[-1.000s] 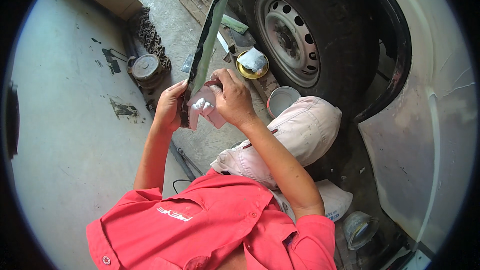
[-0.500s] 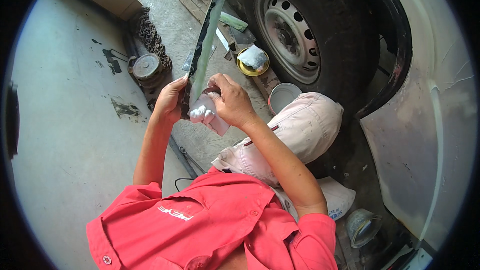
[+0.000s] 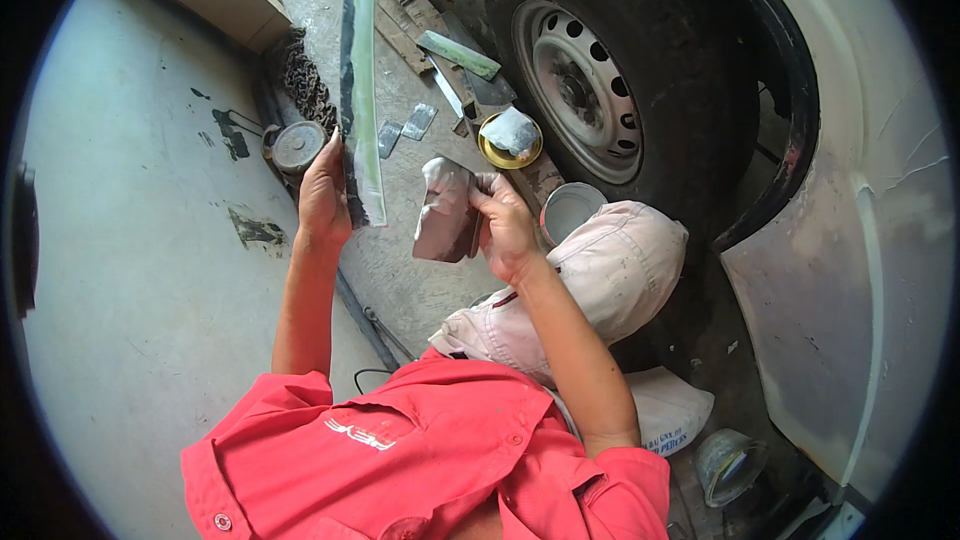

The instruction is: Apply filler and sand the lower panel of a vehicle for body repair.

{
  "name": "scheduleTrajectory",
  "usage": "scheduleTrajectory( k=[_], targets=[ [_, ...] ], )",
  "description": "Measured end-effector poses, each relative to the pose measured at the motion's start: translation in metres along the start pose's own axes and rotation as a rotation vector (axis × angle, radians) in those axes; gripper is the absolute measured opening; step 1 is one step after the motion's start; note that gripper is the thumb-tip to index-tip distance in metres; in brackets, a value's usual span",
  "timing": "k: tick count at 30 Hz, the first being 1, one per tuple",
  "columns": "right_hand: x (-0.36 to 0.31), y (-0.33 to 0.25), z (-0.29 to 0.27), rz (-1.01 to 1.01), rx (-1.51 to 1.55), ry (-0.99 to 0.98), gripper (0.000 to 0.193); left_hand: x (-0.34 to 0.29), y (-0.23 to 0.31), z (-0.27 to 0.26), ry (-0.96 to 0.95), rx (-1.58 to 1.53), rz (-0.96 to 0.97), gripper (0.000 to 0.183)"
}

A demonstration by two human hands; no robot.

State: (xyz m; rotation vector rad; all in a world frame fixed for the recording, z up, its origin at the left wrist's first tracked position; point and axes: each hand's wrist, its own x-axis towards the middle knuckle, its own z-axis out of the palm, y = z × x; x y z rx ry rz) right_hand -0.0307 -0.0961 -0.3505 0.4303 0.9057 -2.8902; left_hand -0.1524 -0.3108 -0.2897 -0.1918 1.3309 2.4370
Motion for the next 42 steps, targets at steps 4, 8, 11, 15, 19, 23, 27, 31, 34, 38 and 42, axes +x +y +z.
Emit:
scheduleTrajectory(
  k=[4, 8, 11, 15, 19, 23, 27, 31, 34, 38, 42],
  targets=[
    [-0.007, 0.03, -0.016, 0.125, 0.03, 0.046, 0.018, -0.003, 0.009, 0.014, -0.068, -0.053, 0.073, 0.033],
    [-0.014, 0.05, -0.005, 0.156, 0.119, 0.12, 0.014, -0.009, 0.021, 0.03, -0.202, -0.158, 0.15, 0.035],
    [-0.015, 0.048, 0.002, 0.112, 0.099, 0.126, 0.013, -0.011, 0.024, 0.033, -0.282, -0.169, 0.177, 0.036],
    [-0.014, 0.036, 0.003, 0.039, 0.071, 0.061, 0.013, -0.013, 0.023, 0.033, -0.344, -0.084, 0.221, 0.036],
    [-0.02, 0.012, 0.011, -0.066, 0.103, -0.023, 0.015, -0.012, 0.021, 0.034, -0.238, -0.019, 0.197, 0.036],
    [-0.024, -0.003, 0.009, -0.11, 0.103, -0.031, 0.019, -0.012, 0.019, 0.03, -0.279, 0.03, 0.253, 0.035],
    [-0.02, 0.01, 0.001, -0.053, 0.035, 0.034, 0.016, -0.014, 0.02, 0.039, -0.271, 0.011, 0.265, 0.033],
    [-0.027, 0.034, 0.007, 0.082, 0.175, 0.058, 0.015, -0.016, 0.019, 0.045, -0.356, 0.009, 0.302, 0.031],
    [-0.031, 0.042, 0.014, 0.166, 0.213, -0.027, 0.015, -0.022, 0.015, 0.056, -0.271, 0.061, 0.33, 0.027],
    [-0.025, 0.033, 0.021, 0.179, 0.208, -0.01, 0.016, -0.036, 0.009, 0.063, -0.254, 0.136, 0.33, 0.027],
    [-0.007, -0.015, 0.04, 0.087, 0.189, -0.051, 0.031, -0.049, 0.001, 0.036, -0.353, 0.366, 0.274, 0.03]
  ],
)
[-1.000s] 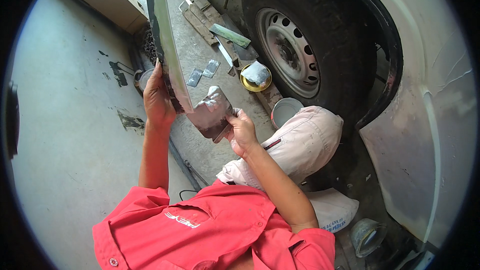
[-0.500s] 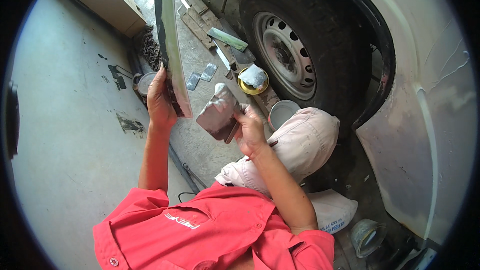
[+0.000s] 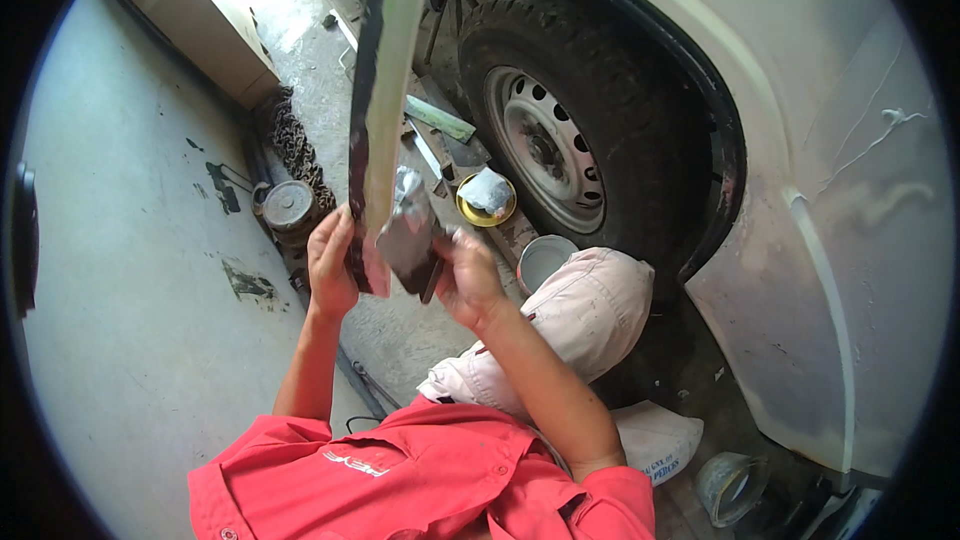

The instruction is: Apply filler and sand the lower panel of a vehicle for body repair.

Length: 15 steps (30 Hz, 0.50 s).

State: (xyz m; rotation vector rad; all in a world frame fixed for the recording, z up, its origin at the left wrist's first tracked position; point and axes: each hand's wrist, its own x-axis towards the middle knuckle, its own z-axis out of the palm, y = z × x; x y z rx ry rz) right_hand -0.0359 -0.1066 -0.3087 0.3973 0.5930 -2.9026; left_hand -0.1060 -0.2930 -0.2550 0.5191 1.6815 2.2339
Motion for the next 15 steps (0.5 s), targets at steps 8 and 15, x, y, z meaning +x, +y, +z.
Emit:
scheduleTrajectory(
  k=[8, 15],
  targets=[
    [0.015, -0.131, 0.073, -0.372, -0.008, -0.022, 0.025, -0.028, -0.021, -0.026, 0.013, 0.242, 0.224, 0.031],
    [0.003, -0.184, 0.124, -0.579, -0.103, -0.173, 0.019, -0.043, -0.034, -0.06, 0.007, 0.214, 0.21, 0.036]
  ],
)
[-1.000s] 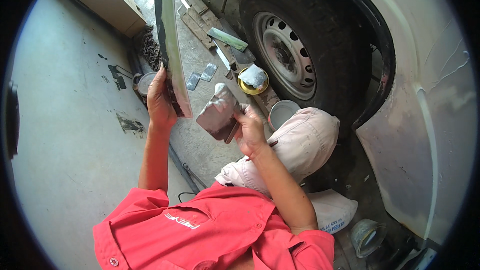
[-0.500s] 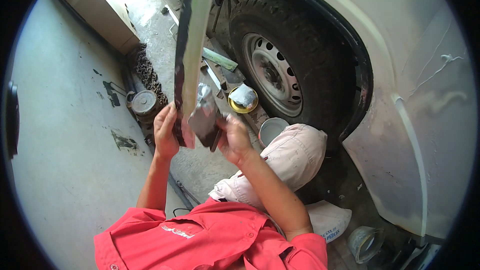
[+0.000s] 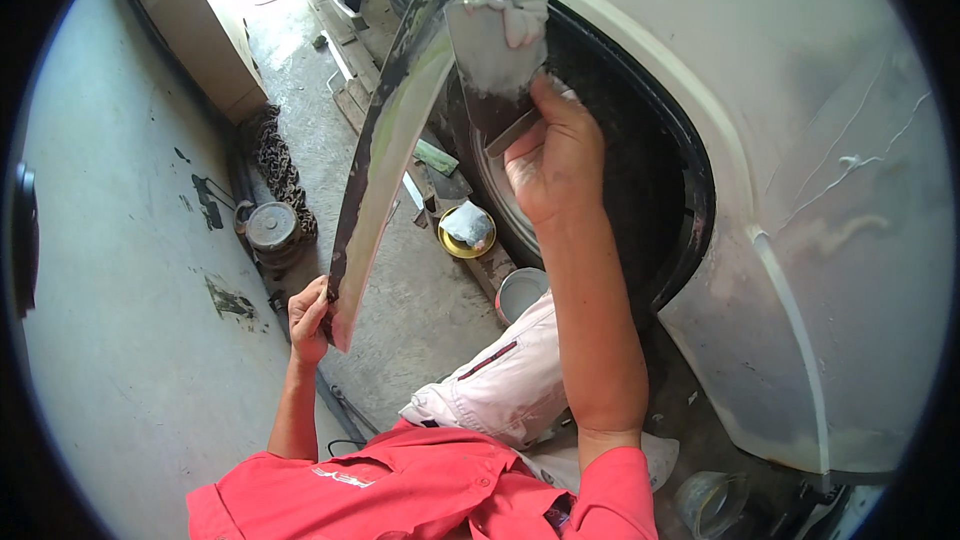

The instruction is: Apply filler and sand the lower panel of a vehicle for body repair.

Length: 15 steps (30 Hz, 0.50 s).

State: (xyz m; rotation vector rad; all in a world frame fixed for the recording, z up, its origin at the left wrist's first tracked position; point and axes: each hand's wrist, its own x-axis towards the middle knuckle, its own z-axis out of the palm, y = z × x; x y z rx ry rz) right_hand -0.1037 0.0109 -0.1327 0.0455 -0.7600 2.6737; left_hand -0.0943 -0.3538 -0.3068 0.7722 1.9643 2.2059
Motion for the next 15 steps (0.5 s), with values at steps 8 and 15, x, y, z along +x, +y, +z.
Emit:
scheduleTrajectory(
  k=[8, 15],
  targets=[
    [0.008, -0.023, 0.048, -0.597, -0.418, -0.061, 0.023, -0.003, -0.001, -0.013, 0.081, 0.022, -0.04, 0.039],
    [0.022, -0.031, 0.056, -0.853, -0.75, -0.104, 0.023, -0.003, 0.005, -0.016, 0.077, 0.046, -0.038, 0.038]
  ],
)
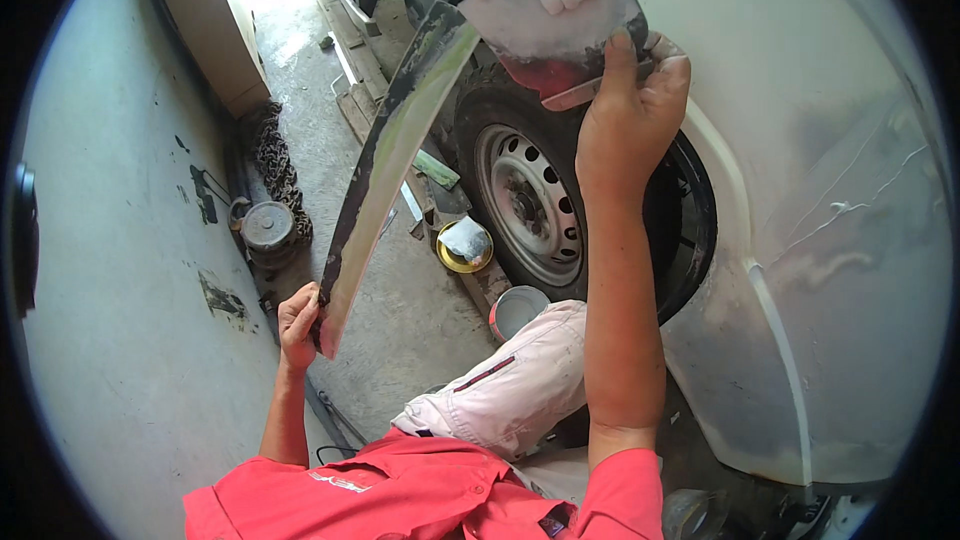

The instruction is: Apply filler and sand the lower panel of a vehicle for body repair.

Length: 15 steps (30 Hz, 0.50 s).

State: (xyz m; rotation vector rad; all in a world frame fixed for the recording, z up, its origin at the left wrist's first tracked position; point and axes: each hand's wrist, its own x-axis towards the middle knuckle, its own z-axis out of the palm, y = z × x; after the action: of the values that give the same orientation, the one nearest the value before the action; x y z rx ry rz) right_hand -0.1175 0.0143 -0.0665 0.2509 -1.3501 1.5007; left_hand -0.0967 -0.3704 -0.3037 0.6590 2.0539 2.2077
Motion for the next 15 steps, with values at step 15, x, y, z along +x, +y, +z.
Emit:
scheduleTrajectory(
  k=[15],
  targets=[
    [-0.149, 0.05, -0.006, 0.289, -0.231, -0.133, 0.015, 0.031, 0.018, 0.025, -0.026, -0.195, -0.229, 0.029]
  ],
)
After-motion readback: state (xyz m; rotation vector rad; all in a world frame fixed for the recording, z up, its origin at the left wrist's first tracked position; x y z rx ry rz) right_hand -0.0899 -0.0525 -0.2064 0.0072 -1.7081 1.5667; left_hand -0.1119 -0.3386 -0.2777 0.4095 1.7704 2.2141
